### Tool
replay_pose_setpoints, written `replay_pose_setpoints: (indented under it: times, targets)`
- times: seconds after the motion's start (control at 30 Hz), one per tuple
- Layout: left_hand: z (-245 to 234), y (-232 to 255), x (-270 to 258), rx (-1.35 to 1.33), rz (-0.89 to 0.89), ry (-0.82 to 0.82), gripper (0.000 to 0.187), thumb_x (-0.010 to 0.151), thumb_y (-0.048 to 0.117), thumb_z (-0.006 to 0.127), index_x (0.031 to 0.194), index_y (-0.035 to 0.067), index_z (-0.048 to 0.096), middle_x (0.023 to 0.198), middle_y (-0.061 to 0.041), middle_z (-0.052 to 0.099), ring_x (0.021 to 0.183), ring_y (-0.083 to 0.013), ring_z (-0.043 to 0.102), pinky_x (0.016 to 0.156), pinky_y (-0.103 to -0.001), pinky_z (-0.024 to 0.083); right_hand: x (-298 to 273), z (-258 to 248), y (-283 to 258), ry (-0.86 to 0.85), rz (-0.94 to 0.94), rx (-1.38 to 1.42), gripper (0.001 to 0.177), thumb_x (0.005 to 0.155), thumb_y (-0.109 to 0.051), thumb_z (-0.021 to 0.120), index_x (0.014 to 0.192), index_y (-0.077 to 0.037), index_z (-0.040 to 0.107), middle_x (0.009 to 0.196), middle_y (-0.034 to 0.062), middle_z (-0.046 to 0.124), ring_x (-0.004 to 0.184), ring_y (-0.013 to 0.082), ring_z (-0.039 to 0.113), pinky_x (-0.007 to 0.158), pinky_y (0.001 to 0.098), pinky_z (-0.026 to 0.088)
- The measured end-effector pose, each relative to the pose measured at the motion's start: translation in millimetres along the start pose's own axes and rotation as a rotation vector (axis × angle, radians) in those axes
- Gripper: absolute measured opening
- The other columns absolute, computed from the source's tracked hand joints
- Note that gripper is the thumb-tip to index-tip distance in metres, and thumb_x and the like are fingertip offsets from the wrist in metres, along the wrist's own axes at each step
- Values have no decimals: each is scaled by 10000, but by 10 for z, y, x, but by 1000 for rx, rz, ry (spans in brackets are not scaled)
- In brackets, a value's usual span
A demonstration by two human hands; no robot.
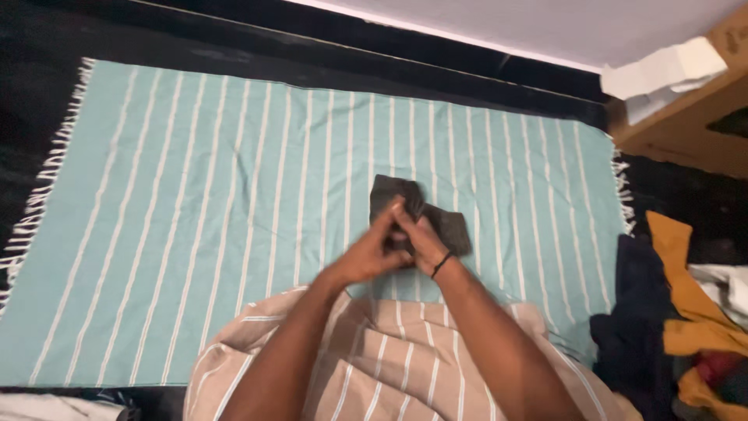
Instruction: The person folds clean clothes on a striped mat on the floor. They smooth and fold a pair of light-colored trousers, then pick garments one at a time from a pile of clothes, folding olive shorts, navy pants, and black shorts and stacking the folded items.
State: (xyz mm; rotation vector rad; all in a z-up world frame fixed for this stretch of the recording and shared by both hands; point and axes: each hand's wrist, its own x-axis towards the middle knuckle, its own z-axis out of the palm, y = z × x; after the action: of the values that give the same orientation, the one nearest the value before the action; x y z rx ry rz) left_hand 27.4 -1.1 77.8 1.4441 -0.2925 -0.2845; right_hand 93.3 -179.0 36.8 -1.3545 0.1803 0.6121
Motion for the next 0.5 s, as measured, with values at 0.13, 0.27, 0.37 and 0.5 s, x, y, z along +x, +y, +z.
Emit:
replay_pose_setpoints:
  times: [0.13,0.27,0.37,0.5]
  targets:
    - [414,259,-106,295,325,-297,895,834,10,699,1606,28,245,1615,-288,346,1468,-404,379,1177,-489,360,-175,-510,-257,214,77,-171,304,938,-154,703,1181,25,670,1013,143,713,888,278,687,700,396,574]
    - [569,203,-123,569,257,-109,554,980,53,618,1515,181,554,1645,-112,517,1511,-315,509,1258,-436,423,-82,-1115,-168,149,-81,-186,277,933,-114,672,1197,-28,662,1058,62,734,953,183,691,798,338,568]
    - [621,82,-92,740,262,110,651,964,159,648,1566,125,402,1660,-138,361,1542,-352,353,1253,-469,311,74,-1494,-93,170,-119,-456,295,944,-147,661,1219,-41,644,1069,60,735,955,201,672,823,363,552]
    - [744,-68,-121,992,181,-99,835,921,380,658,1596,82,267,1671,-148,215,1550,-347,161,1212,-555,165,185,-1691,-13,426,-345,-871,381,926,-247,712,1220,-13,650,1061,148,748,996,277,715,884,391,543]
